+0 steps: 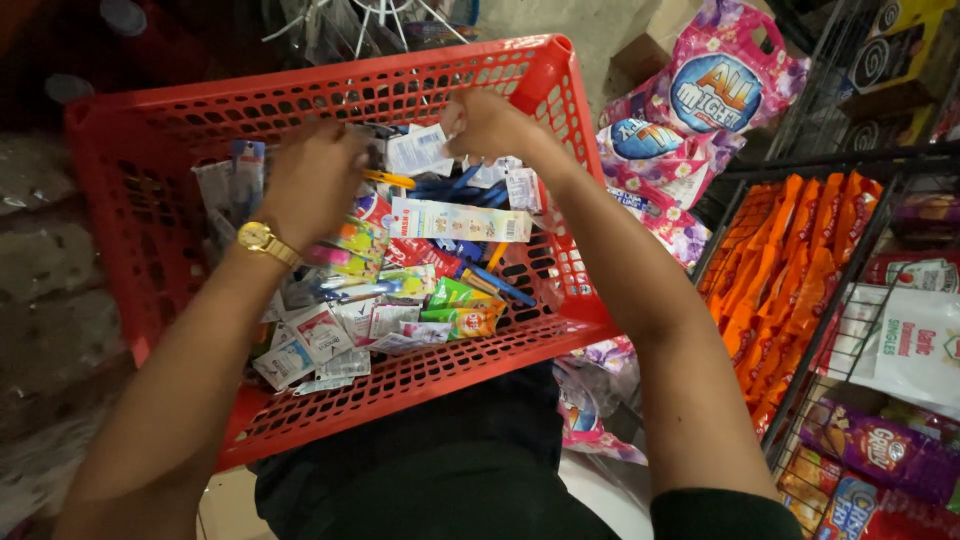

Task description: Organizing small product sachets and packets into a red shopping basket in a grocery store.

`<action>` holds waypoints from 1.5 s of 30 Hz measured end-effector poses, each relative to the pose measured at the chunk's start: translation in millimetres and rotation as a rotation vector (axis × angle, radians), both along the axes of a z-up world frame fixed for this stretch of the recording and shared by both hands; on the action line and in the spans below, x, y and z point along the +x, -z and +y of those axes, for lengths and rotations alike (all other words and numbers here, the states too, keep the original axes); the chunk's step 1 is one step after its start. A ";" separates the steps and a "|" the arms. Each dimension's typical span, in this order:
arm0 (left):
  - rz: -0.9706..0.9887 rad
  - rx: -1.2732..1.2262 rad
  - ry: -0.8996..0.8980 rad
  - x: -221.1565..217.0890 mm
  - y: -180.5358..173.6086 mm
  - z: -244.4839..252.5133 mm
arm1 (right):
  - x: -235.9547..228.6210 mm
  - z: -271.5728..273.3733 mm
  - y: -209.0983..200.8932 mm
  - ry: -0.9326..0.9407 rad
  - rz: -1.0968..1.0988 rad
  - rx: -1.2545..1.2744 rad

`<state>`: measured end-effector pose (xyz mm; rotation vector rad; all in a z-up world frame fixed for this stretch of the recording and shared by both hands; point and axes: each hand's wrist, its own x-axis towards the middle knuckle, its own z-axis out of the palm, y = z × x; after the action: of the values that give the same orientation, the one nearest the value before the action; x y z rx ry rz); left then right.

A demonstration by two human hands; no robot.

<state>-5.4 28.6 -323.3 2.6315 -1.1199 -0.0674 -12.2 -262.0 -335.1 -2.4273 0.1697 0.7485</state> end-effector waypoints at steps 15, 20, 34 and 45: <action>-0.063 -0.245 0.137 0.0 -1.7 -6.8 | -22.4 61.9 4.2 -0.489 -0.954 -0.460; 0.096 -0.381 0.092 0.4 -21.4 -2.1 | -21.7 45.8 -16.5 -0.483 -0.436 -0.411; 0.427 -0.918 -0.079 -6.8 -149.4 -25.5 | -42.4 46.5 -182.8 0.159 -0.626 0.604; 0.545 -1.037 -0.214 -0.5 -151.9 -33.9 | -68.1 87.3 -236.9 -0.231 -1.287 0.263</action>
<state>-5.9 -5.4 -171.4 1.6248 -0.4626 -0.1129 -80.2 -174.7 -98.1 -2.2150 -0.6655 -0.7351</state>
